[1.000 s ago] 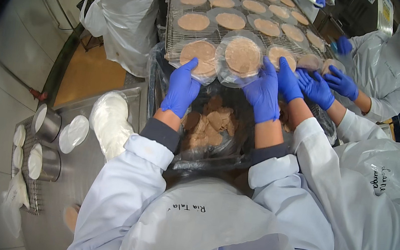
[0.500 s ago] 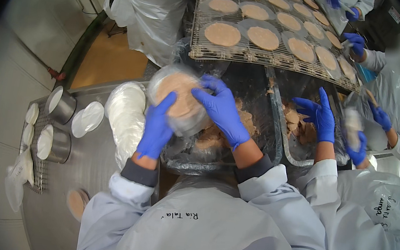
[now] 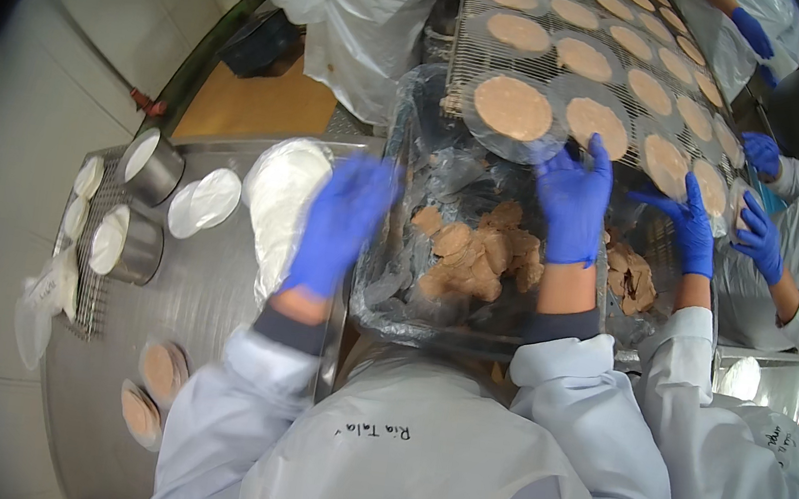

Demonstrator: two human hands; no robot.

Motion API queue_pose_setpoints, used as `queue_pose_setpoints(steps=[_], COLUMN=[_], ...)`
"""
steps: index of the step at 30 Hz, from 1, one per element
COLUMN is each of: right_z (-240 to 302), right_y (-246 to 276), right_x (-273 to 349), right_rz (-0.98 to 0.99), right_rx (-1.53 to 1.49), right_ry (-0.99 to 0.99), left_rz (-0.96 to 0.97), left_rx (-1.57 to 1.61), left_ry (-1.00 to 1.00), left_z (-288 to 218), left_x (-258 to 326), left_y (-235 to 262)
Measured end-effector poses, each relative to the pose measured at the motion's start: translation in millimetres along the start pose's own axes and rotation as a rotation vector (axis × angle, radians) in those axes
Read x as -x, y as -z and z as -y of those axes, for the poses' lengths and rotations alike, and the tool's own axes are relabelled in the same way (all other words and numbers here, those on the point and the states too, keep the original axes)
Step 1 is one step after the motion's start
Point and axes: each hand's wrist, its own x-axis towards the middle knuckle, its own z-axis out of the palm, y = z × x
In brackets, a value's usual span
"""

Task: The person places round food items into white plastic containers and arranges them on a wire rack. The person repeatedly picks up food items, places them into containers, and positions the containers on the rack alongside coworkers.

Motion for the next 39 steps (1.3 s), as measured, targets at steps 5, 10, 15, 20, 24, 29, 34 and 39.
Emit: queue_pose_setpoints(steps=[5,10,15,20,24,29,34,39], right_z=[35.6,21.3,-46.5,-62.1,-81.6,-55.0,-2.3,50.1], right_y=[17.6,29.2,57.9,41.6,53.9,57.9,54.5,25.8], right_x=[-14.5,32.8,82.8,91.3,84.1,69.3,38.4,5.3], right_rz=[0.158,-0.095,0.153,0.186,0.073,0.039,0.09,0.125], right_rx=[0.076,0.252,0.057,0.18,0.458,0.324,0.157,0.21], right_ry=[-0.004,0.111,-0.354,-0.467,-0.454,-0.403,-0.037,0.113], left_rz=[0.212,0.046,0.063,-0.343,-0.201,-0.418,-0.064,0.161], left_rx=[-0.037,0.012,-0.635,-1.206,-1.73,-0.797,-0.525,-1.226], left_ry=[0.166,-0.026,-0.234,-0.191,-0.29,-0.175,-0.127,-0.445], left_z=[75.8,58.5,44.8,-8.7,0.2,-17.9,-7.4,47.2], left_x=[-64.5,-36.6,2.8,95.5,137.4,90.8,-9.7,-76.4], left_y=[-95.0,-96.4,-41.9,72.8,130.5,106.5,19.0,-77.4])
